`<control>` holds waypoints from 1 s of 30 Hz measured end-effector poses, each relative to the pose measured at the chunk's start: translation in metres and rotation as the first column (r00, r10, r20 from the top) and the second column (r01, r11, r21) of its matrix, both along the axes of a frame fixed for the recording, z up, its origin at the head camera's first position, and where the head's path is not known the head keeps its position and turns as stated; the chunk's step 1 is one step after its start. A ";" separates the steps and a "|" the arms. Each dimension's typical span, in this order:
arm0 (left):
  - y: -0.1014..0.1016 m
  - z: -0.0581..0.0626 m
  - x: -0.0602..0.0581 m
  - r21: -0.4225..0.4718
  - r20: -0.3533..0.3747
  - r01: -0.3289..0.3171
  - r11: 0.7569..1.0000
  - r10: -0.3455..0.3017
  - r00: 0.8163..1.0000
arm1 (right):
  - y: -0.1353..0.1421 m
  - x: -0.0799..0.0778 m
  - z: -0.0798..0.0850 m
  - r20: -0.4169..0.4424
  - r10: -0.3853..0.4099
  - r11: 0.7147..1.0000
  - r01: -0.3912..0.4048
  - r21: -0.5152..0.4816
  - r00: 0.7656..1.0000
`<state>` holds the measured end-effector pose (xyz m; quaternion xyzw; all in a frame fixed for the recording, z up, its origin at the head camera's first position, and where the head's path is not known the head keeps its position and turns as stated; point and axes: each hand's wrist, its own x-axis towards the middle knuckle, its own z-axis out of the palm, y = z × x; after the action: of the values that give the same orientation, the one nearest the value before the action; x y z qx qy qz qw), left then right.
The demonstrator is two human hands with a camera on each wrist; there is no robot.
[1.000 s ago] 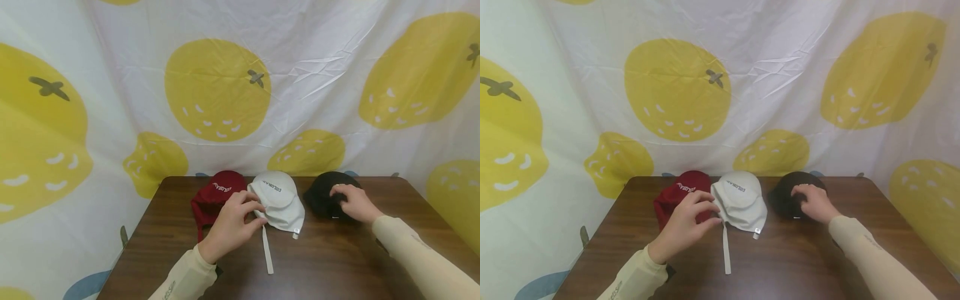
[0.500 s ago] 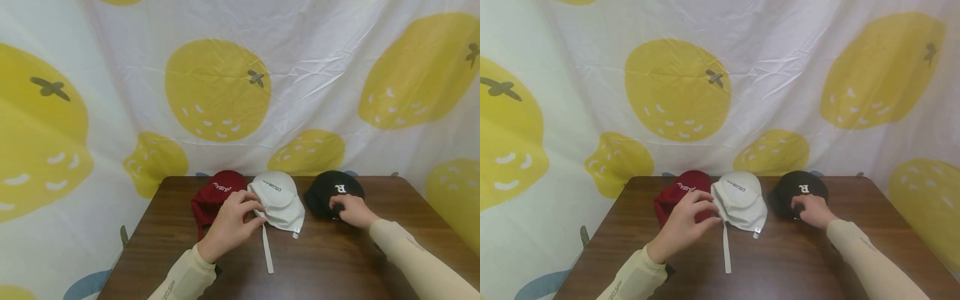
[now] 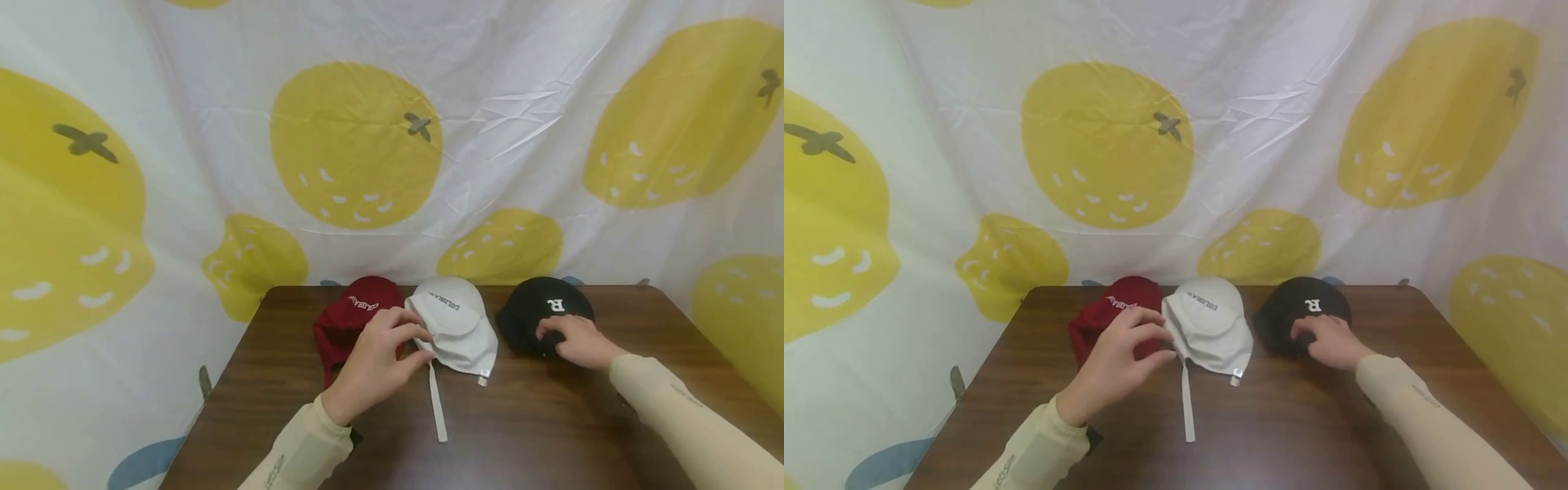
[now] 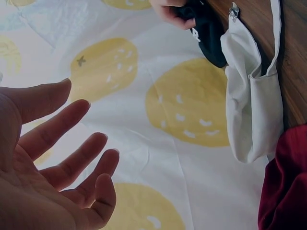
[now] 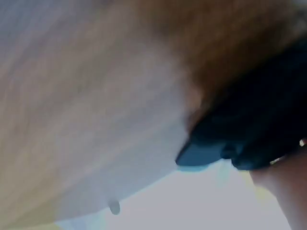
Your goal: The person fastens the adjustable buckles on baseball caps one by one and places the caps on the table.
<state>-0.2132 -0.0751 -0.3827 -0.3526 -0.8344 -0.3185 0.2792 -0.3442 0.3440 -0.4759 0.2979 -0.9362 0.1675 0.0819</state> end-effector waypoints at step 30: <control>-0.039 0.003 0.008 -0.037 0.067 -0.051 0.998 0.053 0.996 | -0.158 -0.025 0.064 0.073 0.187 0.982 -0.189 0.019 0.980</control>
<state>-0.2054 -0.1139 -0.3798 -0.3245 -0.8578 -0.3083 0.2527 -0.3689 0.1864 -0.4120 0.3800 -0.9083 0.1727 0.0287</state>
